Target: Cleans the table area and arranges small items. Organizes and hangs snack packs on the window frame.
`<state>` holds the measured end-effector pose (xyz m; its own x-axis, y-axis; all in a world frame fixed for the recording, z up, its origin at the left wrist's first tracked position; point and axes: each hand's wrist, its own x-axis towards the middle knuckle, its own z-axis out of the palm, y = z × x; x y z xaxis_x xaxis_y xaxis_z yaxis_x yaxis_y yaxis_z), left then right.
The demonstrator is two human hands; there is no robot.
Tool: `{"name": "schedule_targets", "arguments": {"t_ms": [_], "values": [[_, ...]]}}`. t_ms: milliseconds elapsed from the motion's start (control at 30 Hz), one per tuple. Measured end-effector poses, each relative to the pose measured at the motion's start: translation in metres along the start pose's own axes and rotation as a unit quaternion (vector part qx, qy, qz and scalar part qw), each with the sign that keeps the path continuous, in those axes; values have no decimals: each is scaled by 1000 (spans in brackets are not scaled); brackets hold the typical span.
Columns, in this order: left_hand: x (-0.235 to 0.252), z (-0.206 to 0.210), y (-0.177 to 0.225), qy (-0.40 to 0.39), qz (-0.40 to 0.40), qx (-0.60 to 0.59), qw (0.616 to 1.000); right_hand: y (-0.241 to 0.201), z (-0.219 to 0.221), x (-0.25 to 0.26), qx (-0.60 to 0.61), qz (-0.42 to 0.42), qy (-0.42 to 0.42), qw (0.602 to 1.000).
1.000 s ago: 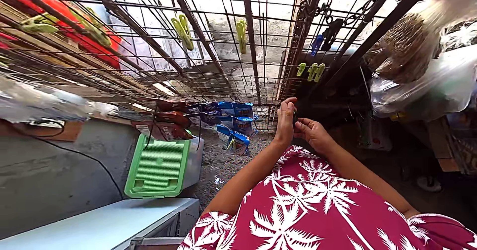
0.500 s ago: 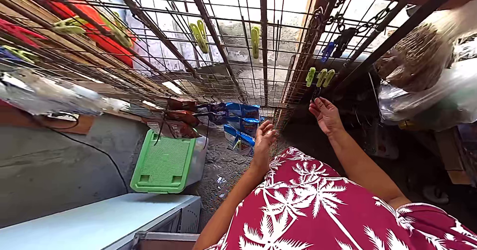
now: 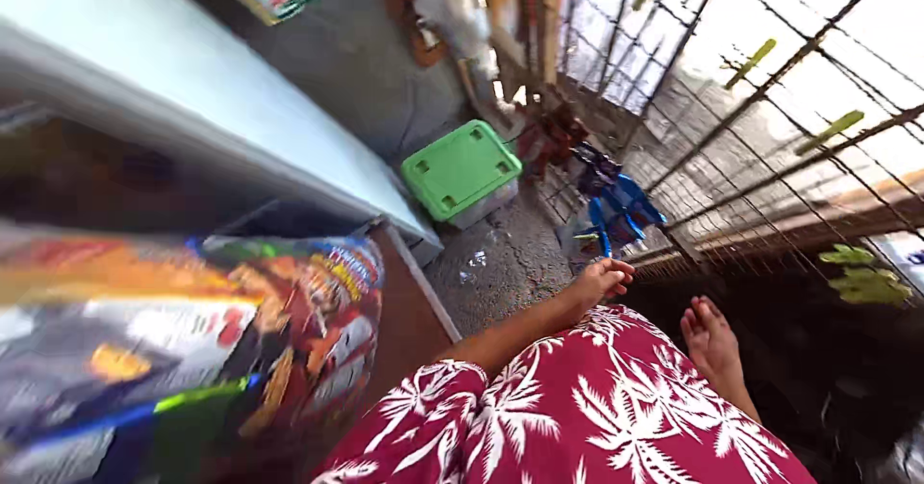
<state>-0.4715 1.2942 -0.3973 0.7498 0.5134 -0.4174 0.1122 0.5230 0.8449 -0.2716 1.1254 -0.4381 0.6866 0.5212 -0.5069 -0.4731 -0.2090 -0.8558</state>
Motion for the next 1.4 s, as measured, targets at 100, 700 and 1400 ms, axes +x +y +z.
{"name": "schedule_targets", "arguments": {"t_ms": [100, 700, 1400], "values": [[-23, -5, -8, 76, 7, -17, 997, 8, 5, -4, -35, 54, -56, 996], [-255, 110, -213, 405, -2, -166, 899, 101, -38, -83, -307, 150, -372, 863], [-645, 94, -395, 646, 38, -282, 709, 307, 131, -391, -437, 112, -513, 731]]}}
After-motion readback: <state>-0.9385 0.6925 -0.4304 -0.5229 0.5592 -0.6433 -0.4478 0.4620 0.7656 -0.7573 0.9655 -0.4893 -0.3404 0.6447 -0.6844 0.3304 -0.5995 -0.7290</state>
